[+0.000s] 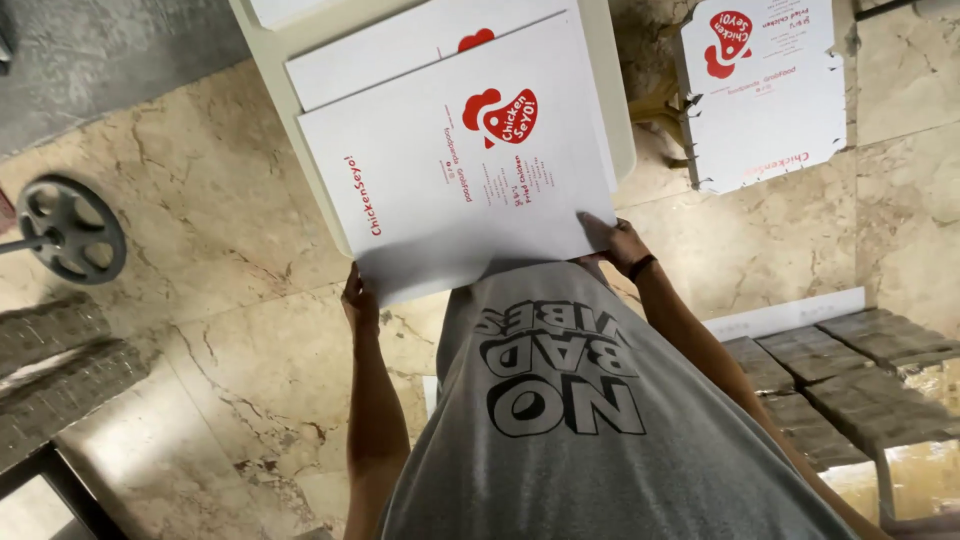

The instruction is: The person assembles flat-packed cardboard boxes by folding the flaps and tucking the tabs into slots to form the box structure. They repeat this process for multiple boxes, stacking the finished ones on the floor.

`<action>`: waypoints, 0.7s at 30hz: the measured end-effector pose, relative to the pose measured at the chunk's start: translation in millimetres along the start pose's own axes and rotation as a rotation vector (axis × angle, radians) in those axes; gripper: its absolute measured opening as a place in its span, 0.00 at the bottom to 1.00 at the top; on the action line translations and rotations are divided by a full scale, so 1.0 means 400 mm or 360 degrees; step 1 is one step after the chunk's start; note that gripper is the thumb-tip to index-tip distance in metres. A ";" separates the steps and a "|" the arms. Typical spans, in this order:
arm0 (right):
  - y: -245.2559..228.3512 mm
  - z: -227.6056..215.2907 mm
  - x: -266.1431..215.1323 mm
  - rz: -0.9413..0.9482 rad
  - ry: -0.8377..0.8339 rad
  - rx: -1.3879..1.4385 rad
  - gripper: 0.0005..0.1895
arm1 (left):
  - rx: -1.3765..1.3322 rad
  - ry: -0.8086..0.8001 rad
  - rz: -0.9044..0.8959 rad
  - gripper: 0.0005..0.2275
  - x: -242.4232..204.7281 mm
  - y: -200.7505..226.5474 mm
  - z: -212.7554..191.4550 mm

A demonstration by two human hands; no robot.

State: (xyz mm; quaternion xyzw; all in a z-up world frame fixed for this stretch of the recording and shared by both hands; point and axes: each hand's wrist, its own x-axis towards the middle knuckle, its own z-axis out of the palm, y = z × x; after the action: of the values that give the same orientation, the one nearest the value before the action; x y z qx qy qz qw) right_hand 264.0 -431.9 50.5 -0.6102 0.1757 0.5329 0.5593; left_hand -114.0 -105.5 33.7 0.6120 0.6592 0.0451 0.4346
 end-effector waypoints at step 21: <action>0.097 0.020 0.029 -0.0829 0.0508 -0.1362 0.23 | 0.1285 -0.0819 0.0457 0.60 -0.148 0.651 0.672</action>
State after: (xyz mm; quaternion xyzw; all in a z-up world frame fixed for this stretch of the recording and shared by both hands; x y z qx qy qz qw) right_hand 233.3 -432.6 22.8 -0.8810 -0.1322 0.3009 0.3403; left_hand 247.3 -218.5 52.0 0.8073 0.4046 -0.3066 0.3011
